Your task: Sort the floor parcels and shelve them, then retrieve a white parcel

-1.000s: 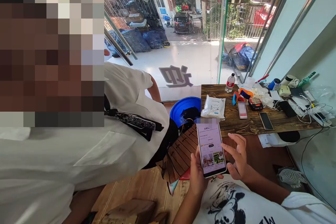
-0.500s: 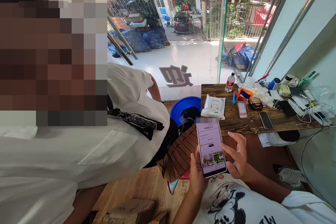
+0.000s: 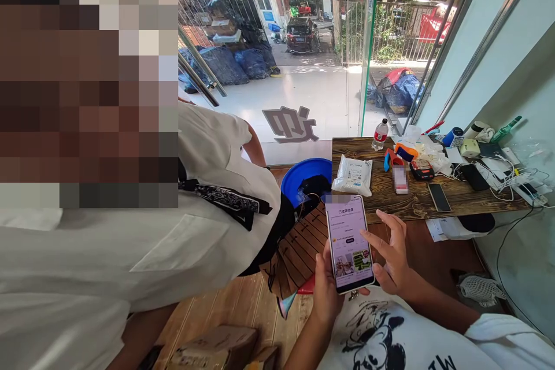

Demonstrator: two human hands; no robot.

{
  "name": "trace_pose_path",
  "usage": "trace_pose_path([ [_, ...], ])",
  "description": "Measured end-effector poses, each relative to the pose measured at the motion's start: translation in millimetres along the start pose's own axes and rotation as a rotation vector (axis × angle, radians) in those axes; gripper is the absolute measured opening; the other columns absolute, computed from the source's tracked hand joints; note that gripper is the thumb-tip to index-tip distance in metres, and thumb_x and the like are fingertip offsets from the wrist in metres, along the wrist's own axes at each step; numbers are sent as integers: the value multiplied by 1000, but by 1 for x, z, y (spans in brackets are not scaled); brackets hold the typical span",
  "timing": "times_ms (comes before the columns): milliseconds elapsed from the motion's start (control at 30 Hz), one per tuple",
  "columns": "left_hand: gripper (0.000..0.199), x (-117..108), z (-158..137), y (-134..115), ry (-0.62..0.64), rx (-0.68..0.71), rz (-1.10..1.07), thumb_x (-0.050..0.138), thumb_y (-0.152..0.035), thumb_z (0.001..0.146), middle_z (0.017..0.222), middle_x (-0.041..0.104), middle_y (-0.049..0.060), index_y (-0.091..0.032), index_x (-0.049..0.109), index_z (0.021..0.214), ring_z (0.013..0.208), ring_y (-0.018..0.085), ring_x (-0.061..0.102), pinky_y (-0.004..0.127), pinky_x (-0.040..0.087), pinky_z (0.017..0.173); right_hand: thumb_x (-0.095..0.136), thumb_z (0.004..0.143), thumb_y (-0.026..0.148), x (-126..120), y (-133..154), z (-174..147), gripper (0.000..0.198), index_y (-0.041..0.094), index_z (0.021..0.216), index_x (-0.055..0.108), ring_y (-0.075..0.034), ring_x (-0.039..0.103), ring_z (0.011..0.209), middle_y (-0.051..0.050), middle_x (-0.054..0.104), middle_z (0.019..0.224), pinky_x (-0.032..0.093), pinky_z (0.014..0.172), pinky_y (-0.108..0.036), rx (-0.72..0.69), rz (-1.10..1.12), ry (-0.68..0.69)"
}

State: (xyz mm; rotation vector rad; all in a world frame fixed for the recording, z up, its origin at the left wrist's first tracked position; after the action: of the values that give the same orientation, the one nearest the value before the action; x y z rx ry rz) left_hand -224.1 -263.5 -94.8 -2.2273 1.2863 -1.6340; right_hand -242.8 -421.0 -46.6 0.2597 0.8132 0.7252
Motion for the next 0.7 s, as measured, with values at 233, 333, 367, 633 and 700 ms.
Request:
trace_pose_path([
  [233, 67, -3, 0, -1, 35, -26, 13, 72, -66, 80, 137, 67, 8, -33, 64, 139, 125, 42, 61, 50, 67, 79, 38, 99, 46, -5, 0, 6, 54, 35, 151, 50, -43, 35, 133, -9, 28, 159, 31, 107, -66, 41, 21, -72],
  [333, 72, -2, 1, -1, 44, -37, -21, 74, -67, 78, 136, 67, 8, -33, 62, 141, 128, 42, 59, 51, 66, 81, 38, 99, 45, -5, -3, 2, 52, 35, 147, 55, -42, 38, 130, -9, 32, 157, 32, 106, -66, 29, 8, -119],
  [367, 74, -1, 1, -1, 54, -41, -31, 74, -67, 77, 136, 68, 8, -33, 62, 141, 128, 43, 59, 51, 66, 82, 37, 99, 45, -5, -3, 1, 53, 35, 148, 54, -42, 38, 129, -9, 32, 156, 33, 105, -67, 25, -7, -122],
  [633, 66, 3, 1, -1, 90, -28, -66, 75, -68, 77, 133, 70, 7, -36, 67, 135, 123, 41, 63, 52, 66, 82, 32, 104, 43, -1, -5, 2, 55, 34, 158, 37, -36, 38, 135, -10, 31, 157, 44, 102, -58, 77, 104, -7],
  [700, 65, 3, 1, -1, 92, -34, -64, 75, -67, 78, 134, 69, 7, -37, 67, 134, 123, 41, 63, 52, 66, 82, 30, 104, 47, -1, -5, 3, 54, 35, 156, 40, -37, 38, 134, -9, 31, 157, 41, 102, -59, 38, 85, -20],
])
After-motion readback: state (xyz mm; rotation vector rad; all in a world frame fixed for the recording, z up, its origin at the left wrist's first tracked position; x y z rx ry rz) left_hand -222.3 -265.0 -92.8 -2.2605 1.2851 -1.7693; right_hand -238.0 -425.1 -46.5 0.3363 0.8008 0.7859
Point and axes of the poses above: each hand's wrist, its own z-axis towards the middle knuckle, its own x-axis out of the palm, y = z × x, the point moved 3 cm from there along z, towards the middle knuckle
